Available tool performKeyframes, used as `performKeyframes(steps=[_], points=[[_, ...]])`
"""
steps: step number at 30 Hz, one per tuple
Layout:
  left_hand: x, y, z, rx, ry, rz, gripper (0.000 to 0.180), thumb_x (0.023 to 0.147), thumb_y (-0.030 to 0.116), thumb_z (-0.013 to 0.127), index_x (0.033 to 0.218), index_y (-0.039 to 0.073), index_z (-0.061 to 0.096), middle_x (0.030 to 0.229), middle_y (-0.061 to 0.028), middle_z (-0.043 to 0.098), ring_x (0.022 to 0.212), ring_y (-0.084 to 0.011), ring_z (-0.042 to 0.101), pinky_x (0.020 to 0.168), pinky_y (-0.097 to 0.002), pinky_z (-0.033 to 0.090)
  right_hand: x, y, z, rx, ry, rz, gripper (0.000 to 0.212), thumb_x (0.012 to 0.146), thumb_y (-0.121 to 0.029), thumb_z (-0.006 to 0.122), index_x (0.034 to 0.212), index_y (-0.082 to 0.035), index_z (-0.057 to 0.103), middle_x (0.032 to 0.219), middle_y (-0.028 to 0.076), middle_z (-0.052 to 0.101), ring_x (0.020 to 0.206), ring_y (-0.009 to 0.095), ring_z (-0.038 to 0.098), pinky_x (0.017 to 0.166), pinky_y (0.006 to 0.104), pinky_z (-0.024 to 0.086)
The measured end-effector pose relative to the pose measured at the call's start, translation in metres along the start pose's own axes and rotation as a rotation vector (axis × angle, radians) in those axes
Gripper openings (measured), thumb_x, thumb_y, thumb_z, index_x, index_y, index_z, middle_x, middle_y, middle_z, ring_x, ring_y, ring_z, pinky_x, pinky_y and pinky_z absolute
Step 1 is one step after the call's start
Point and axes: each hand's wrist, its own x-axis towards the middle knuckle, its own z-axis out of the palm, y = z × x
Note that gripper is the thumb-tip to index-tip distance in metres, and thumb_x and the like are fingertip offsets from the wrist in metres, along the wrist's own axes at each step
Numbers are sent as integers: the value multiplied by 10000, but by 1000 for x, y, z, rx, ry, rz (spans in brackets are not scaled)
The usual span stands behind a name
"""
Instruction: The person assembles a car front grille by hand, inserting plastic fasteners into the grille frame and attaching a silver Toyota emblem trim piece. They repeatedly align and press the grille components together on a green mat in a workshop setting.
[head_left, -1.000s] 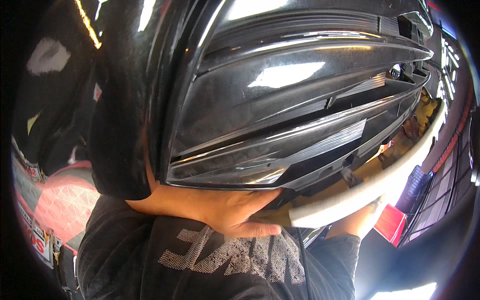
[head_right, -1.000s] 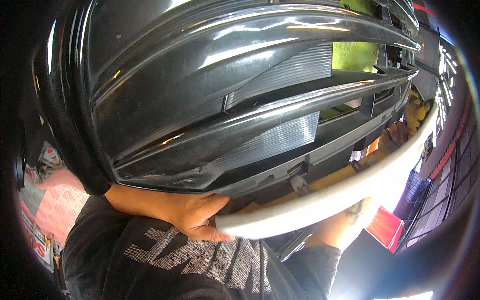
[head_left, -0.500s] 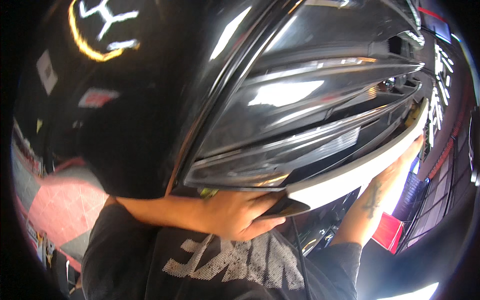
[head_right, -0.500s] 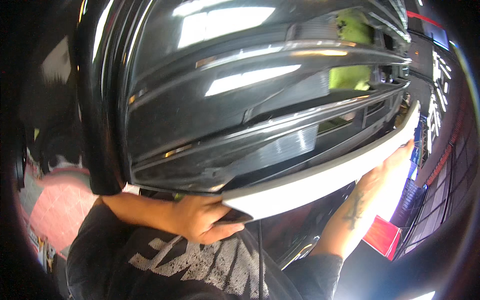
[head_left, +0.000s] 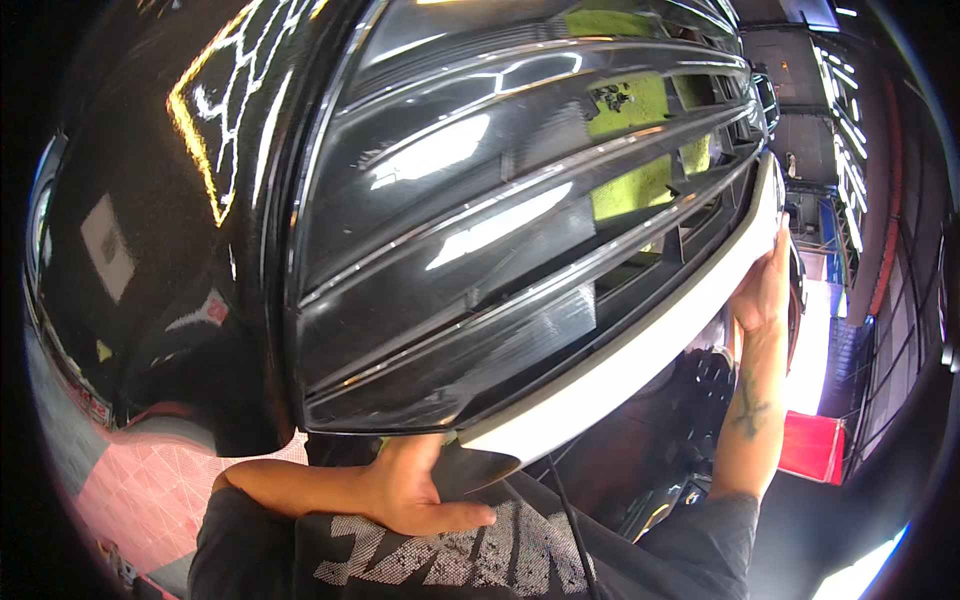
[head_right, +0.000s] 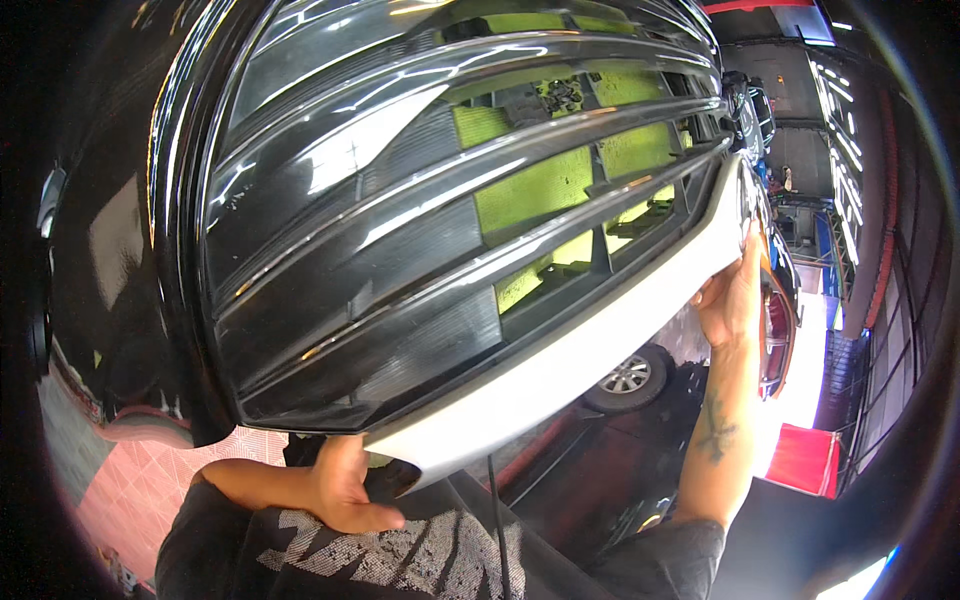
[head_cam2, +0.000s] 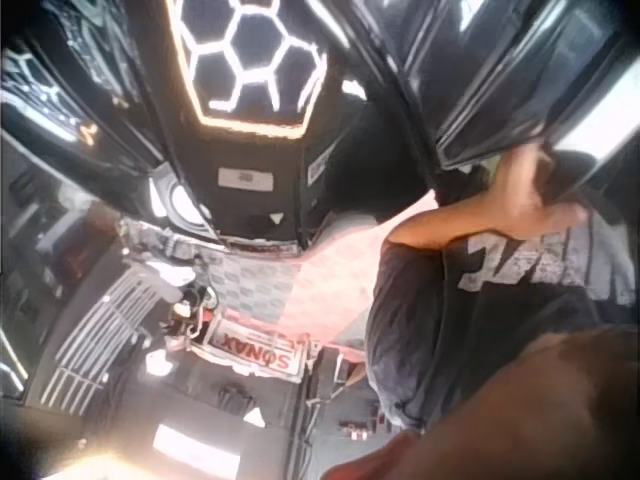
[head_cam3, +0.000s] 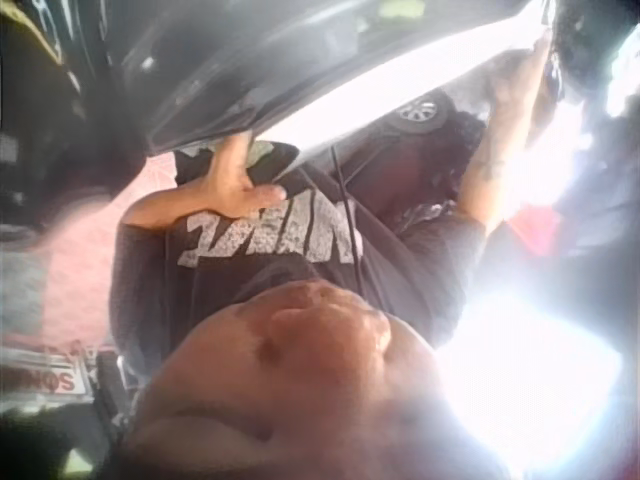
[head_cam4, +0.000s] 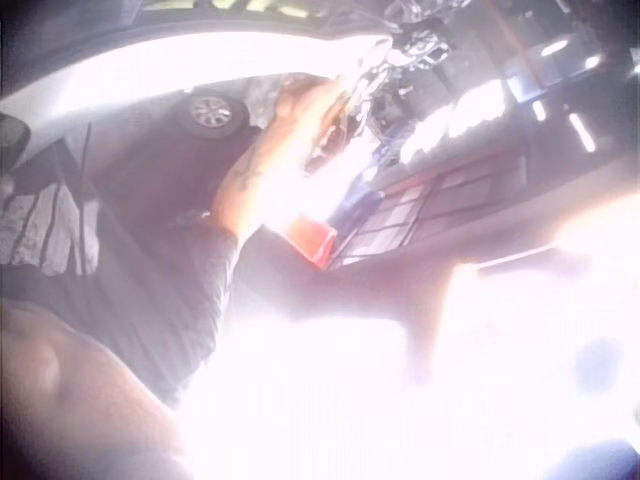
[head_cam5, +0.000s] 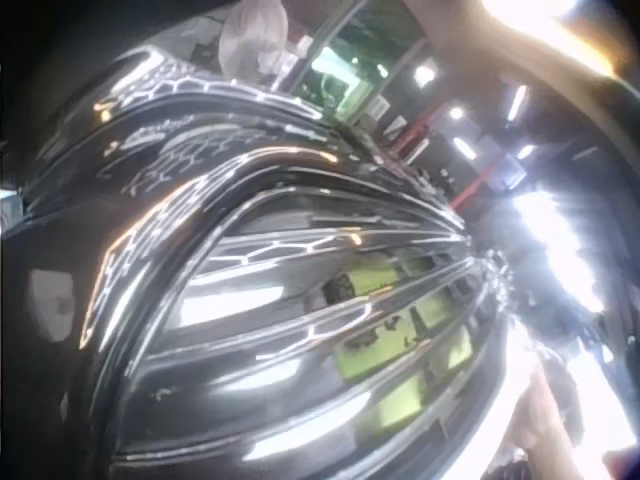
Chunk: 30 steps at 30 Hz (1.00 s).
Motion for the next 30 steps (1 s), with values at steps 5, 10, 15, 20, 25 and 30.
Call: performKeyframes(steps=[5,10,15,20,25,30], points=[[23,23,21,38,83,-247,421,872,167,844,1191,-53,680,995,-103,767,911,-135,699,818,-303,556,7,11,2,36,-55,-108,796,985,-746,464,1426,-91,562,1274,57,701,1150,224,674,1002,403,537],[28,24,48,134,284,-217,312,924,145,788,1159,-37,692,1027,-88,747,960,-137,672,877,-304,525,1,54,6,277,31,-359,825,1038,-692,392,1483,0,450,1420,149,591,1349,300,527,1154,439,388],[25,16,73,316,511,-223,387,1024,288,686,1221,-45,669,1098,-90,726,1022,-135,645,927,-302,503,-53,146,-29,131,-662,-988,515,1051,-546,504,1134,-53,628,970,96,633,920,245,628,706,361,510],[36,18,96,345,708,-198,441,1039,330,647,1237,-64,653,1102,-105,725,993,-132,658,933,-280,493,-114,230,-33,-61,-1642,-750,741,952,-705,507,1172,-32,729,1160,119,722,1290,368,597,1167,548,282],[33,18,109,442,873,-165,452,1013,313,654,1239,-78,646,1152,-122,708,1040,-177,659,950,-291,476,-86,272,-102,-49,-1428,-547,625,963,-577,568,1167,-3,707,1059,138,720,1048,318,701,955,444,500],[41,12,129,651,942,-117,438,991,306,678,1252,-41,621,1169,-120,685,1068,-169,615,991,-308,447,-83,258,-146,-269,-1184,-232,387,958,-277,678,1189,33,680,982,152,716,871,235,722,739,339,560]])
